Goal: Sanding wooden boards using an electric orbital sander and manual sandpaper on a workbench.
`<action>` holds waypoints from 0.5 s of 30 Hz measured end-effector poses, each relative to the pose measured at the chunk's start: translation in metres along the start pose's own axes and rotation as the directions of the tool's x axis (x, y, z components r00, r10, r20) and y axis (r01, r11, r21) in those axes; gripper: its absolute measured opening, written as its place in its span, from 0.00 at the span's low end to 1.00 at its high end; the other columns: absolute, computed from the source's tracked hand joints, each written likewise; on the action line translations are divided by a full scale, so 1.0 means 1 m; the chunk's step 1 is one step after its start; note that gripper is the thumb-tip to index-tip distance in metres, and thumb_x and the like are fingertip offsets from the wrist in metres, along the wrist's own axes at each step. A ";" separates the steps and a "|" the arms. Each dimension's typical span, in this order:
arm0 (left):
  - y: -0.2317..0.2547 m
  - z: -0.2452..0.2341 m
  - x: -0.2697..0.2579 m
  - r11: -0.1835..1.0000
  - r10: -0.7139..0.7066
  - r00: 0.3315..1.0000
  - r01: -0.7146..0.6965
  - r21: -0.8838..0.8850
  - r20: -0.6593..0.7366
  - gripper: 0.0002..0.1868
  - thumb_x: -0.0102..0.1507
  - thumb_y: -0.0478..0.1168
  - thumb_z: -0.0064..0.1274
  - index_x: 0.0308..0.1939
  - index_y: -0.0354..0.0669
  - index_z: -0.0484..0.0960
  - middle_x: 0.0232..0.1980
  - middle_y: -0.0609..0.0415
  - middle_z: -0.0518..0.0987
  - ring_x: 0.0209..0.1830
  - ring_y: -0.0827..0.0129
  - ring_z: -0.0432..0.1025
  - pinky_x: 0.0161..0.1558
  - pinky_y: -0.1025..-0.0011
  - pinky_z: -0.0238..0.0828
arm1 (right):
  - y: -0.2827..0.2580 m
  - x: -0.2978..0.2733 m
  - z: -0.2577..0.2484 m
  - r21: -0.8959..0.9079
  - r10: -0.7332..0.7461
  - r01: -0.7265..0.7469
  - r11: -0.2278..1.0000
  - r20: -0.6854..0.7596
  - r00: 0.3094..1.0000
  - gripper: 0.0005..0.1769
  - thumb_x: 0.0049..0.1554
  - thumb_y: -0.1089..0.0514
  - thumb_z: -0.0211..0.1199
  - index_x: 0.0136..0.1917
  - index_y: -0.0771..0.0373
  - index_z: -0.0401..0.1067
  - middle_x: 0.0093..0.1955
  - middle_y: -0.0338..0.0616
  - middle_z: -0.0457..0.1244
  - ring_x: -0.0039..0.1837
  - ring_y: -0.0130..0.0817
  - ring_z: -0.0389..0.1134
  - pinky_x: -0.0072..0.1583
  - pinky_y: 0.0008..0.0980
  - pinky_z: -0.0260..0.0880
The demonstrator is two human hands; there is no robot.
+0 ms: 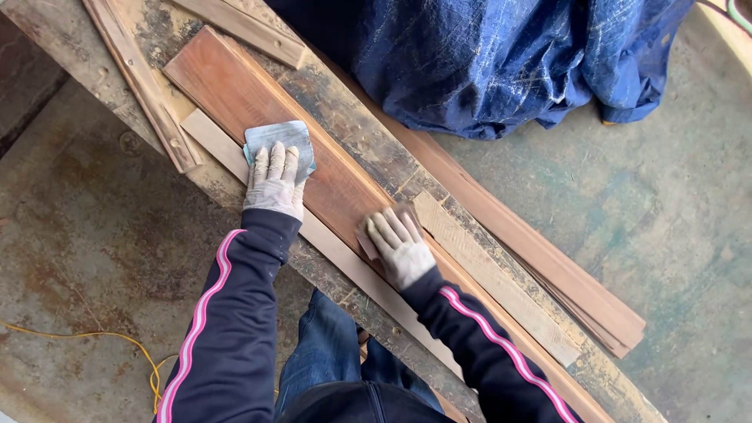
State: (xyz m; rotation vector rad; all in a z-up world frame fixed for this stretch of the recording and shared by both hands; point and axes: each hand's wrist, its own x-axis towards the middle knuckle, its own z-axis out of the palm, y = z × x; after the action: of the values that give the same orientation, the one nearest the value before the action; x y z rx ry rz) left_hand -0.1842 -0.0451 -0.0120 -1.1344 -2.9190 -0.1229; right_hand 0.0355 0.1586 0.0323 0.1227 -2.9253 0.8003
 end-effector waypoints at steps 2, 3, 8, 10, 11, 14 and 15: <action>-0.002 -0.005 0.005 1.000 0.007 1.000 -0.006 -0.003 0.001 0.33 0.70 0.52 0.47 0.77 0.41 0.64 0.78 0.40 0.62 0.75 0.39 0.57 0.76 0.51 0.50 | 0.001 -0.075 -0.010 -0.028 0.036 -0.036 0.999 0.023 0.999 0.34 0.56 0.57 0.62 0.74 0.68 0.62 0.75 0.56 0.58 0.79 0.54 0.54 0.77 0.55 0.50; -0.001 -0.006 0.002 1.000 0.012 1.000 -0.011 -0.006 0.013 0.34 0.70 0.52 0.48 0.77 0.41 0.64 0.78 0.40 0.62 0.76 0.39 0.57 0.76 0.52 0.50 | 0.001 -0.116 -0.017 -0.049 0.077 -0.074 0.996 0.051 0.996 0.35 0.54 0.57 0.63 0.73 0.68 0.62 0.75 0.56 0.58 0.78 0.55 0.54 0.76 0.57 0.49; 0.009 -0.015 -0.005 0.999 -0.012 0.997 0.009 0.031 0.078 0.37 0.67 0.53 0.49 0.77 0.41 0.63 0.79 0.41 0.61 0.76 0.39 0.55 0.76 0.51 0.48 | 0.008 -0.186 -0.008 -0.121 0.184 -0.177 0.977 0.053 0.982 0.30 0.53 0.58 0.63 0.69 0.64 0.67 0.71 0.53 0.61 0.76 0.52 0.58 0.77 0.56 0.53; 0.008 -0.014 0.004 0.998 0.011 0.997 -0.017 0.067 0.081 0.39 0.65 0.54 0.50 0.77 0.41 0.63 0.78 0.41 0.61 0.76 0.39 0.55 0.76 0.51 0.47 | 0.003 -0.114 -0.005 -0.081 0.172 -0.167 0.983 0.050 0.984 0.31 0.54 0.59 0.62 0.70 0.68 0.65 0.72 0.58 0.60 0.76 0.57 0.57 0.76 0.55 0.53; 0.008 -0.015 0.003 0.996 0.013 0.996 -0.020 0.082 0.087 0.39 0.65 0.54 0.50 0.77 0.41 0.63 0.78 0.41 0.61 0.77 0.39 0.55 0.76 0.51 0.47 | 0.004 -0.075 0.001 -0.063 0.106 -0.102 0.993 0.061 0.993 0.32 0.54 0.60 0.60 0.70 0.71 0.65 0.73 0.60 0.58 0.77 0.58 0.56 0.76 0.56 0.52; 0.011 -0.018 0.002 0.996 0.009 0.996 -0.016 0.082 0.091 0.39 0.66 0.54 0.50 0.77 0.41 0.62 0.79 0.41 0.60 0.77 0.40 0.54 0.77 0.51 0.46 | 0.000 0.015 0.014 -0.050 0.016 -0.014 0.999 0.042 0.999 0.31 0.56 0.61 0.58 0.72 0.72 0.64 0.75 0.61 0.57 0.79 0.58 0.54 0.77 0.56 0.51; 0.010 -0.020 0.003 0.998 -0.001 0.996 -0.005 0.069 0.088 0.39 0.66 0.53 0.51 0.77 0.41 0.62 0.79 0.41 0.60 0.77 0.40 0.54 0.77 0.52 0.46 | -0.001 0.042 0.018 -0.054 -0.010 0.011 0.998 0.013 1.000 0.30 0.58 0.62 0.57 0.73 0.71 0.64 0.76 0.60 0.57 0.79 0.56 0.54 0.78 0.55 0.52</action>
State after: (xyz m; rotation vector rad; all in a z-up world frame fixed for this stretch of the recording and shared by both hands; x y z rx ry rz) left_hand -0.1801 -0.0376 0.0085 -1.1619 -2.9715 0.0286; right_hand -0.0074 0.1460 0.0227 0.1390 -2.9531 0.7202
